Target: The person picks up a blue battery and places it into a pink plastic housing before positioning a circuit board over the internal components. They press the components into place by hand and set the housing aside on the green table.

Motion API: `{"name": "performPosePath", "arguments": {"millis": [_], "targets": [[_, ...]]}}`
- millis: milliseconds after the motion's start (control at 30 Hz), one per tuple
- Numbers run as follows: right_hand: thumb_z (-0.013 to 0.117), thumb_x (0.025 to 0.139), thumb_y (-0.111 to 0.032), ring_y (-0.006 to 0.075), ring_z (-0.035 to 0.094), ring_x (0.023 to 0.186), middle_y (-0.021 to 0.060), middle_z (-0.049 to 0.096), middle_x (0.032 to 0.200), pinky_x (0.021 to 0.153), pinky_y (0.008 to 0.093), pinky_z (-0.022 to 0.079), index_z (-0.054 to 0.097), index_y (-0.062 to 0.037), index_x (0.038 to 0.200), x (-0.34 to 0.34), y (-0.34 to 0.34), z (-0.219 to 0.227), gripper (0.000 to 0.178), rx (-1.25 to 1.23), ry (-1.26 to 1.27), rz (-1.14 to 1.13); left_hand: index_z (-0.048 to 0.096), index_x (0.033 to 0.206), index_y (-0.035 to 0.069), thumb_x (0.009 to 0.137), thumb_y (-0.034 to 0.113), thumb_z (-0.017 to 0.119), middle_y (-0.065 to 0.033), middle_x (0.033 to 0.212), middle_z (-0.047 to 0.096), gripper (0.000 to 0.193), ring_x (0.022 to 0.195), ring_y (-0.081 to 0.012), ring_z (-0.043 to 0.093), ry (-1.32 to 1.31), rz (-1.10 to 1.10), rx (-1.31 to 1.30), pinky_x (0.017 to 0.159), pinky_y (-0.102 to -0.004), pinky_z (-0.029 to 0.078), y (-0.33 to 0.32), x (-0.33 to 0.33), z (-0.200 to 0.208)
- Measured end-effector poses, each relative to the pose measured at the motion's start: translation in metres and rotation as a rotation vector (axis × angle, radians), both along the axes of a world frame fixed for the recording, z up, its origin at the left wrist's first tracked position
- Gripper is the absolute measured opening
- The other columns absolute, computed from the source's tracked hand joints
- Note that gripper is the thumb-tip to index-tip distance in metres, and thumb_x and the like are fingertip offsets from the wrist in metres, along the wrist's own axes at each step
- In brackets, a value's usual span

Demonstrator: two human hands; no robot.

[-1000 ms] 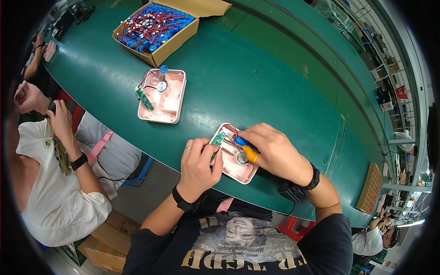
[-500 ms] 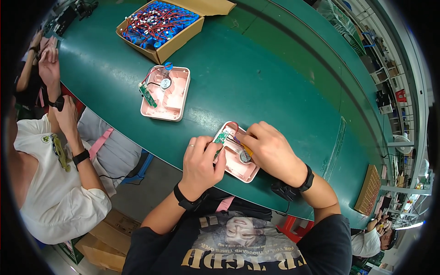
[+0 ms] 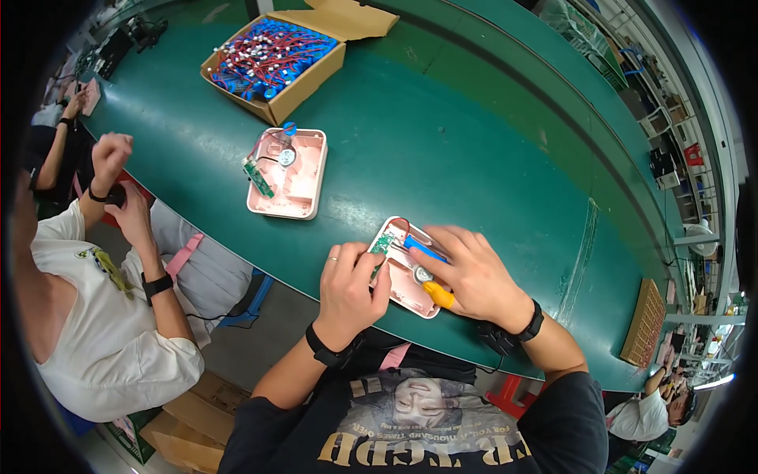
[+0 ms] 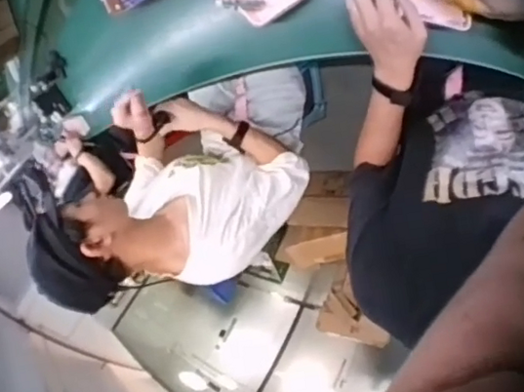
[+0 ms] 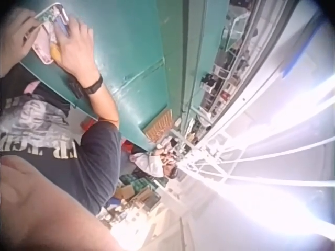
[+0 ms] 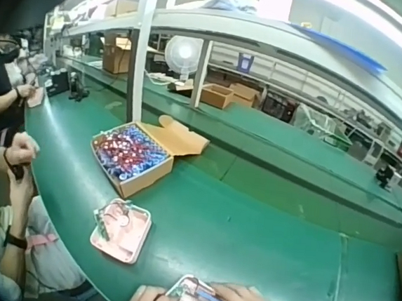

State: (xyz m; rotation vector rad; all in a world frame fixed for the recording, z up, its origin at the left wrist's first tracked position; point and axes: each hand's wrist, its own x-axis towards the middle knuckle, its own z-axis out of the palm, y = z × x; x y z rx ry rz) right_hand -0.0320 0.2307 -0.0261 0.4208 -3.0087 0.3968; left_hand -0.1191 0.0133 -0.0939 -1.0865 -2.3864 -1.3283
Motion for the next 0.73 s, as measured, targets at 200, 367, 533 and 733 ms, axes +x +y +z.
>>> {"name": "performPosePath", "arguments": {"millis": [200, 367, 533, 733], "targets": [[0.076, 0.090, -0.041, 0.0380, 0.063, 0.121, 0.0203, 0.059, 0.143, 0.096, 0.0474, 0.053, 0.066, -0.0103, 0.143, 0.010, -0.001, -0.007, 0.062, -0.086, -0.057, -0.034, 0.071, 0.096, 0.000, 0.084, 0.002, 0.074, -0.0161, 0.102, 0.062, 0.013, 0.090, -0.0362, 0.062, 0.006, 0.010, 0.000, 0.078, -0.0434, 0.052, 0.003, 0.002, -0.003], [0.078, 0.089, -0.052, 0.0400, 0.064, 0.119, 0.0225, 0.059, 0.141, 0.098, 0.0496, 0.055, 0.063, -0.0059, 0.144, 0.012, -0.006, -0.013, 0.074, -0.102, -0.008, -0.053, 0.070, 0.096, 0.000, 0.084, 0.003, 0.075, -0.0162, 0.101, 0.062, 0.013, 0.091, -0.0361, 0.062, 0.024, 0.024, 0.010, 0.078, -0.0430, 0.052, 0.003, 0.003, -0.004], [0.082, 0.082, -0.059, 0.0426, 0.064, 0.121, 0.0245, 0.058, 0.142, 0.099, 0.0497, 0.056, 0.060, -0.0024, 0.145, 0.010, -0.014, -0.010, 0.087, -0.061, -0.038, -0.113, 0.069, 0.094, 0.001, 0.086, 0.007, 0.075, -0.0161, 0.101, 0.063, 0.012, 0.091, -0.0362, 0.063, 0.053, 0.039, 0.019, 0.079, -0.0438, 0.053, 0.002, 0.002, -0.009], [0.088, 0.075, -0.060, 0.0466, 0.063, 0.124, 0.0255, 0.054, 0.148, 0.103, 0.0525, 0.055, 0.051, -0.0058, 0.155, 0.016, -0.027, -0.002, 0.104, -0.019, -0.050, -0.158, 0.067, 0.093, 0.002, 0.088, 0.012, 0.075, -0.0170, 0.103, 0.064, 0.013, 0.096, -0.0377, 0.064, 0.146, 0.059, 0.048, 0.084, -0.0447, 0.053, -0.004, 0.007, -0.006]]}}
